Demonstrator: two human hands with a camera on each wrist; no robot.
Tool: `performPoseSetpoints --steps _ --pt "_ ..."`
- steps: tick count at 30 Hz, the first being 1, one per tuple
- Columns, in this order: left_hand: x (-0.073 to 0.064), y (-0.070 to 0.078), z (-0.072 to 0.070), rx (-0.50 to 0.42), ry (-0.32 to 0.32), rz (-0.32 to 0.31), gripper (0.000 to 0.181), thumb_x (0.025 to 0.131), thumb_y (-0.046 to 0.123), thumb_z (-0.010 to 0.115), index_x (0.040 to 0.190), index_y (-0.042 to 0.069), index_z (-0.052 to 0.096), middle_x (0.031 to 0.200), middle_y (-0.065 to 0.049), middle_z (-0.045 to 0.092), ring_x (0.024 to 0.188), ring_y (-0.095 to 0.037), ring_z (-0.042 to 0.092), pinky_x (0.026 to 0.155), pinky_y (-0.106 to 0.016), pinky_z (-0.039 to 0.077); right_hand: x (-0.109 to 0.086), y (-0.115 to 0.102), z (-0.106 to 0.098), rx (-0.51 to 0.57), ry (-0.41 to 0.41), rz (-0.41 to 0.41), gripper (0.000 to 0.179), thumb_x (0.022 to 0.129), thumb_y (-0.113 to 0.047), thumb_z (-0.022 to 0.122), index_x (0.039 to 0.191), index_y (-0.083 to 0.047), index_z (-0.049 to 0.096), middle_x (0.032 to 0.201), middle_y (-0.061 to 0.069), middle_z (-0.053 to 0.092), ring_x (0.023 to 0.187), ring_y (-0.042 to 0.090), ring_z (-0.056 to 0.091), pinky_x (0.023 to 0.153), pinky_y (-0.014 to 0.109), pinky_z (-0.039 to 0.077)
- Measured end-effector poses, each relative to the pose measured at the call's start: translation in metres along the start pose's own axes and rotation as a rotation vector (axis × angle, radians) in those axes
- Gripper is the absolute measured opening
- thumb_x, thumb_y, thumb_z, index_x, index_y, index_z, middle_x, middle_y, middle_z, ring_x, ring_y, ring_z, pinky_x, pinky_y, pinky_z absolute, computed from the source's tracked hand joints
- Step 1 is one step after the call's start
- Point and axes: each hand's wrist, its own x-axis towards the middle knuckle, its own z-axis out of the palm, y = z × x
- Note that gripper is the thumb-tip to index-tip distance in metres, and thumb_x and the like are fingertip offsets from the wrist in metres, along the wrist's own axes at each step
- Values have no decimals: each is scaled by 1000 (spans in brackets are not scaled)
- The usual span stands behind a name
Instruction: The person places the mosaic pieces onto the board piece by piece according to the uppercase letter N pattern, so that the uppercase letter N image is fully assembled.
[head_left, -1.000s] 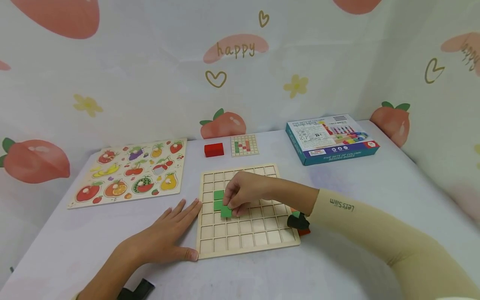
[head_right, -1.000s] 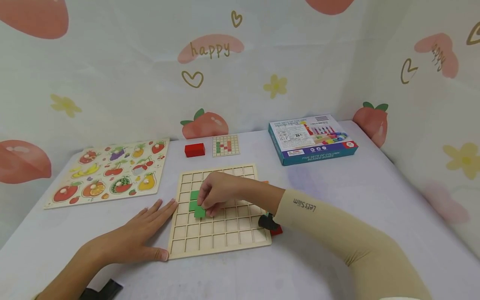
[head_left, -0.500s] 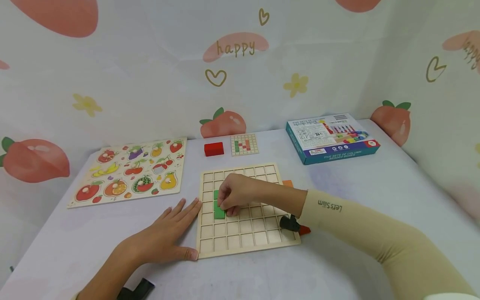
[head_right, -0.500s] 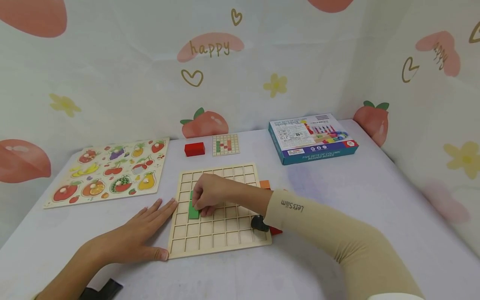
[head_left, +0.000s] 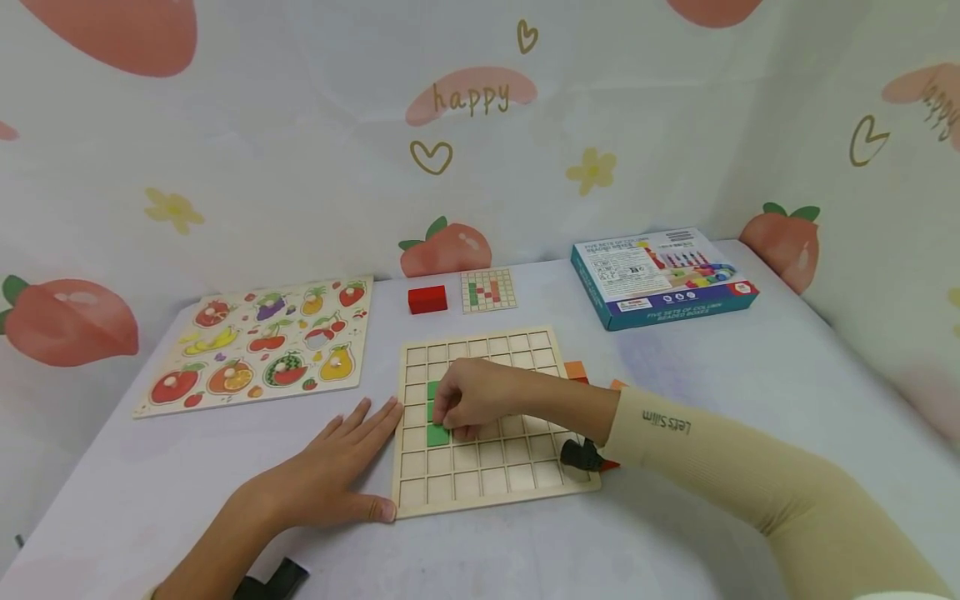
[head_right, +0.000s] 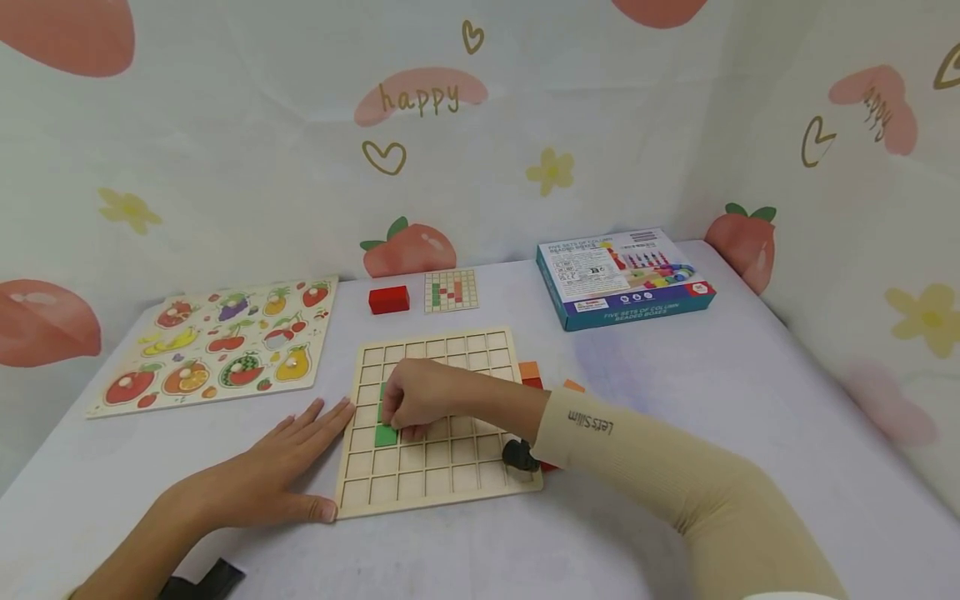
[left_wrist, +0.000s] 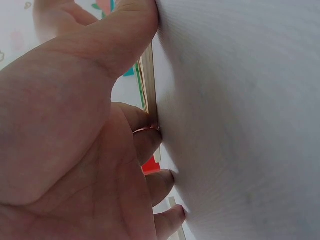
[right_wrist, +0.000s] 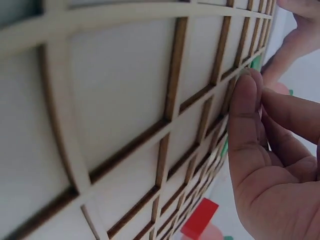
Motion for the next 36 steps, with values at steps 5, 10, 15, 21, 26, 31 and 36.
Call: performPoseSetpoints --steps 5,10,15,21,26,31,36 --pt "0 1 1 3 1 -4 120 74 76 66 162 14 14 167 -7 13 151 -41 3 115 -67 7 -11 4 -9 4 -3 -41 12 93 4 65 92 -3 75 74 7 71 66 20 69 67 30 59" --pt "0 1 1 15 5 -1 120 74 76 66 162 14 14 167 -7 14 151 -42 4 115 -67 8 -37 12 -27 27 18 -15 11 94 -2 66 97 -5 76 78 5 71 70 21 69 72 33 59" --pt "0 1 1 25 8 2 121 74 77 65 162 12 14 167 -8 13 151 -43 4 115 -67 9 -70 27 -44 39 37 47 12 96 -6 66 101 -6 76 81 5 71 72 22 68 74 33 59" --pt "0 1 1 23 10 4 120 74 77 65 162 12 14 167 -8 13 151 -42 4 115 -67 9 -111 49 -50 -99 105 82 6 93 -9 70 97 -9 75 79 2 67 74 19 62 71 32 57" --pt "0 2 1 22 13 9 120 74 77 64 162 12 14 167 -7 13 151 -42 5 115 -67 9 -133 64 -43 -260 158 142 17 82 -14 84 90 -17 70 76 -3 60 76 15 56 64 28 51" --pt "0 2 0 24 12 9 120 75 77 64 162 12 14 167 -7 12 151 -42 5 116 -66 9 -145 72 -36 -313 195 179 35 74 -17 91 94 -17 62 73 -3 56 73 14 55 60 28 46" --pt "0 3 -1 21 8 2 121 74 76 65 162 12 14 167 -8 13 151 -42 5 116 -66 9 -147 75 -34 -327 216 177 37 73 -17 91 97 -17 63 75 -3 56 73 14 54 61 29 45"
